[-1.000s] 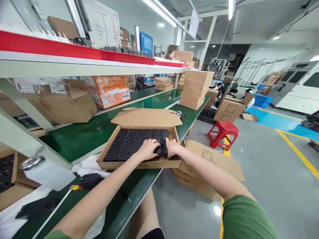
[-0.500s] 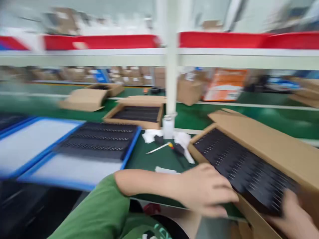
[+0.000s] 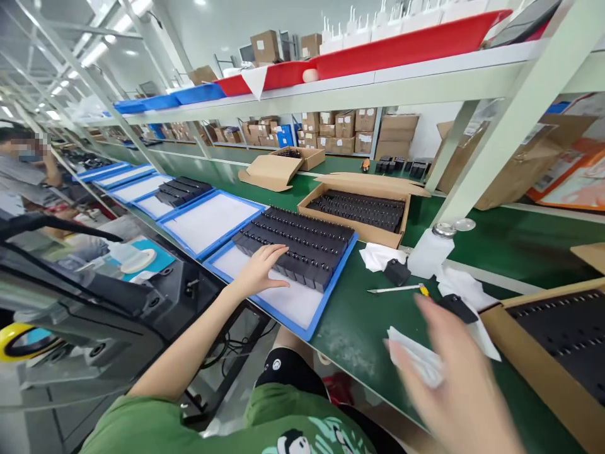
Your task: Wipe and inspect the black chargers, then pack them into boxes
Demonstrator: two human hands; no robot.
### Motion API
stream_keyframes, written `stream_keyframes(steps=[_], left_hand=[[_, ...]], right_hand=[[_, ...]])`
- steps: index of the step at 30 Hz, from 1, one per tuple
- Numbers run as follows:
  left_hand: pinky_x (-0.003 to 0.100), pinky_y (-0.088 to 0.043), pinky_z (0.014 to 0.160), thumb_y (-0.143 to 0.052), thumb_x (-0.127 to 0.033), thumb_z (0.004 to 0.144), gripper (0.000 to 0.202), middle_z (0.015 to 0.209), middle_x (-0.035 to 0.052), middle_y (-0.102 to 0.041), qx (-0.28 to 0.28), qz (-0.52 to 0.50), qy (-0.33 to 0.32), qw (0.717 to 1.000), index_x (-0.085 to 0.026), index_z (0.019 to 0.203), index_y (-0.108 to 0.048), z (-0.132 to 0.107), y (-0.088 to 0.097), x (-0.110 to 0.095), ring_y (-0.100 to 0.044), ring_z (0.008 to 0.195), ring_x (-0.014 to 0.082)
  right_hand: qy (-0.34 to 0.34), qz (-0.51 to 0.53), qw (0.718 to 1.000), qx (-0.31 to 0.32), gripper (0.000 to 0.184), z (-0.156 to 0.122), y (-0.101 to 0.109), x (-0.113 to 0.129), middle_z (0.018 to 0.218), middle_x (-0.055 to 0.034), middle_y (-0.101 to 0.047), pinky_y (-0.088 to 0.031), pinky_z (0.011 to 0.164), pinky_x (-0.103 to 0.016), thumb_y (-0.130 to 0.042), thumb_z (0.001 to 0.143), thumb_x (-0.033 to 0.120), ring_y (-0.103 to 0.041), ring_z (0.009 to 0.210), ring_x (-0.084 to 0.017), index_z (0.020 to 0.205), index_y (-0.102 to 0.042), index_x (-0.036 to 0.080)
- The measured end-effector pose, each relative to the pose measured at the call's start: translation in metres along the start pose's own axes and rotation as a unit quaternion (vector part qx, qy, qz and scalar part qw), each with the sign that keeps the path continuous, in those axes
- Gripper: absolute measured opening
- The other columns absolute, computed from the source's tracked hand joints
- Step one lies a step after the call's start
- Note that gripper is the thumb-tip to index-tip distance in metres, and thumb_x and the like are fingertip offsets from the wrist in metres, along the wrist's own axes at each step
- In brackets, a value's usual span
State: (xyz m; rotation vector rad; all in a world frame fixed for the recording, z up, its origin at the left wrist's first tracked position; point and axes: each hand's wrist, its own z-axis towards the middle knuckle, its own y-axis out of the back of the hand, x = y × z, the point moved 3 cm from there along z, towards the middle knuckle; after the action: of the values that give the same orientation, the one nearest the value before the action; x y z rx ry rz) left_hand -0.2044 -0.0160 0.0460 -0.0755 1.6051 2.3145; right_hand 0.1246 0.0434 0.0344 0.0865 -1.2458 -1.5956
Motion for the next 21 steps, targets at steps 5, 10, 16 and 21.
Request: stream_keyframes(steps=[5,10,16,21], left_hand=[[0.055,-0.043,0.106,-0.06,-0.047,0.092,0.05,0.142,0.0122,-0.049,0.075,0.043,-0.076,0.993,-0.02,0.134,-0.052,0.026,-0.037,0.043,-0.05,0.128,0.0301],[0.05,-0.046,0.099,-0.057,-0.055,0.092,0.051,0.125,0.0116,-0.059,0.094,0.083,-0.114,0.986,-0.017,0.126,-0.056,0.032,-0.07,0.059,-0.058,0.113,0.0263],[0.049,-0.041,0.097,-0.052,-0.069,0.085,0.07,0.118,0.0176,-0.058,0.094,0.092,-0.134,0.982,-0.011,0.126,-0.054,0.031,-0.067,0.057,-0.052,0.111,0.0329],[0.055,-0.035,0.095,-0.045,-0.074,0.083,0.08,0.119,0.0219,-0.053,0.107,0.069,-0.131,0.983,-0.008,0.129,-0.05,0.033,-0.06,0.054,-0.047,0.111,0.041]], right_hand=[[-0.065,-0.097,0.993,0.001,0.086,0.067,-0.097,0.033,0.135,-0.0216,-0.049,-0.048,0.097,-0.064,-0.073,0.076,0.052,-0.048,0.125,-0.044,0.148,-0.038,0.021],[-0.101,-0.166,0.981,0.002,0.061,0.099,-0.153,0.032,0.125,-0.0187,-0.052,-0.049,0.088,-0.054,-0.074,0.077,0.05,-0.048,0.116,-0.039,0.128,-0.057,0.019],[-0.076,-0.214,0.973,0.039,0.05,0.098,-0.149,0.042,0.123,-0.0156,-0.055,-0.045,0.084,-0.05,-0.069,0.082,0.049,-0.047,0.109,-0.035,0.121,-0.055,0.02],[-0.068,-0.228,0.966,0.097,0.066,0.108,-0.145,0.039,0.126,-0.016,-0.051,-0.043,0.086,-0.051,-0.074,0.077,0.055,-0.043,0.112,-0.037,0.126,-0.05,0.018]])
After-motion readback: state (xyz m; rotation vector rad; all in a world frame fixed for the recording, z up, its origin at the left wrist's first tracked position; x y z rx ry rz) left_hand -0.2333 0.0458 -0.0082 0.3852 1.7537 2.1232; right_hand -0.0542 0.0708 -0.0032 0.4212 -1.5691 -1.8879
